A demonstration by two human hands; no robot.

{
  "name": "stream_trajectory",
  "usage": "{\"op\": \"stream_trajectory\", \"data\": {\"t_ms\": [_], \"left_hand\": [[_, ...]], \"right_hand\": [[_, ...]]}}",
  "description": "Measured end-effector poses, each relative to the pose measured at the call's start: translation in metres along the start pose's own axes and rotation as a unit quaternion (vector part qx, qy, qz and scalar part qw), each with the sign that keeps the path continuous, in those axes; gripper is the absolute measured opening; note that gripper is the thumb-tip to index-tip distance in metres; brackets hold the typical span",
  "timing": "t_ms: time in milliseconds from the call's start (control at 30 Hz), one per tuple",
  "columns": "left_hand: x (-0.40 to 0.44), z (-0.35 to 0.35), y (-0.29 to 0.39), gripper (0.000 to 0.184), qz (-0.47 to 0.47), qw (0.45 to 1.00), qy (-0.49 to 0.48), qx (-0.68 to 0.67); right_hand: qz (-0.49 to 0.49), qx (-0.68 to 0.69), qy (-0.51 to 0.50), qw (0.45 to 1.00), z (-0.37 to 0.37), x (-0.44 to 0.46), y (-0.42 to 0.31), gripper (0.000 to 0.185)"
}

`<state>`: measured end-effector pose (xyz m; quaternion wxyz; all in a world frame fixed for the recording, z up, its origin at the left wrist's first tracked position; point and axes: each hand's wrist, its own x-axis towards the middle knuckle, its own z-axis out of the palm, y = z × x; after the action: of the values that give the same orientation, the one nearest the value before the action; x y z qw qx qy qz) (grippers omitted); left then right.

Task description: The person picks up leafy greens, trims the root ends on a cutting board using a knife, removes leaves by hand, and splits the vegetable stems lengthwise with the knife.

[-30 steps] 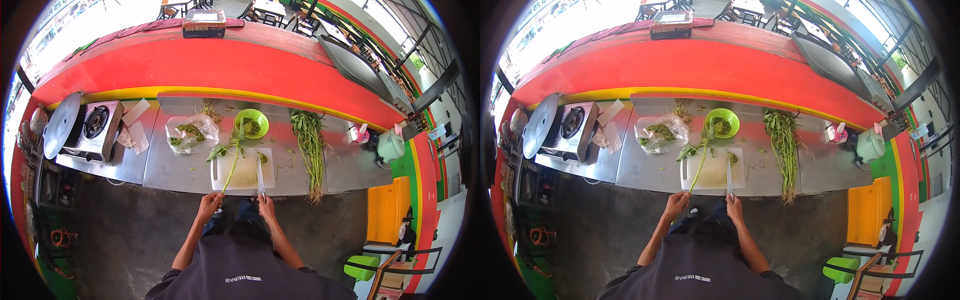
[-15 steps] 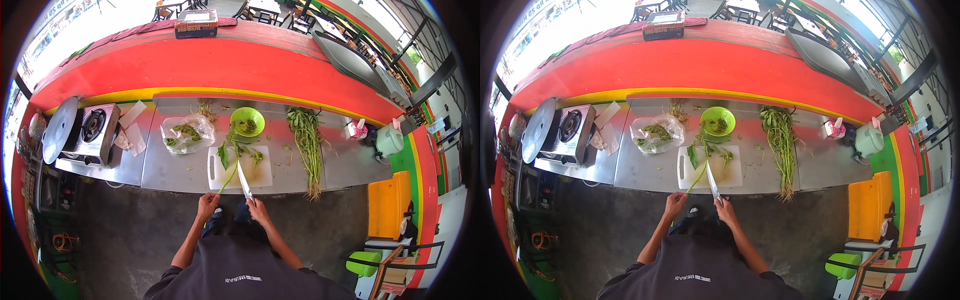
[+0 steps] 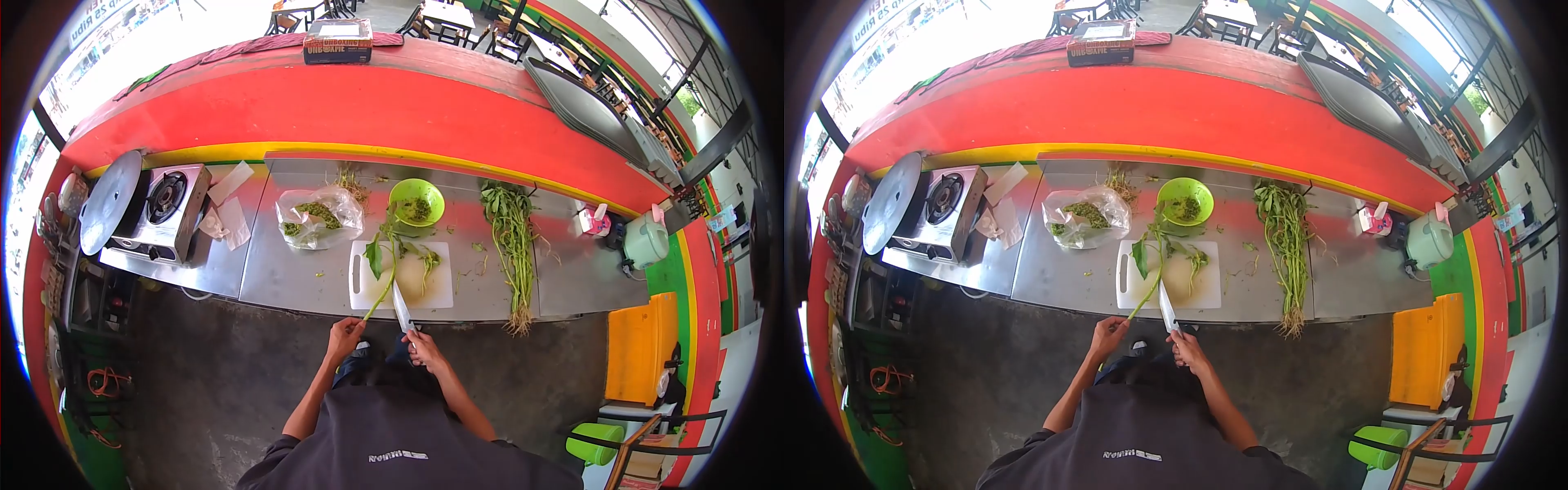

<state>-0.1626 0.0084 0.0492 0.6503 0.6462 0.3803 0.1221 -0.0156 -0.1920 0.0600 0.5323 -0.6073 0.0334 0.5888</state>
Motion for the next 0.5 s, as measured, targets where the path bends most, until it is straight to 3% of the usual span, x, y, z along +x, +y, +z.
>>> {"op": "stream_trajectory", "data": {"t_ms": [133, 200, 333, 500], "left_hand": [[-0.001, 0.000, 0.017, 0.025, 0.003, 1.000, -0.018, -0.015], [-0.003, 0.000, 0.036, 0.025, -0.013, 0.994, -0.060, -0.086], [-0.011, -0.004, 0.070, 0.025, -0.040, 0.977, -0.110, -0.176], [-0.012, -0.013, 0.077, 0.022, 0.040, 0.992, -0.019, -0.116]], "right_hand": [[-0.032, -0.110, 0.066, 0.991, -0.009, 0.023, 0.021, 0.036], [-0.154, -0.315, 0.161, 0.923, -0.018, 0.041, 0.037, 0.042], [-0.164, -0.333, 0.225, 0.901, -0.011, 0.043, 0.041, 0.044], [-0.188, -0.263, 0.191, 0.927, -0.017, 0.040, 0.042, 0.041]]}}
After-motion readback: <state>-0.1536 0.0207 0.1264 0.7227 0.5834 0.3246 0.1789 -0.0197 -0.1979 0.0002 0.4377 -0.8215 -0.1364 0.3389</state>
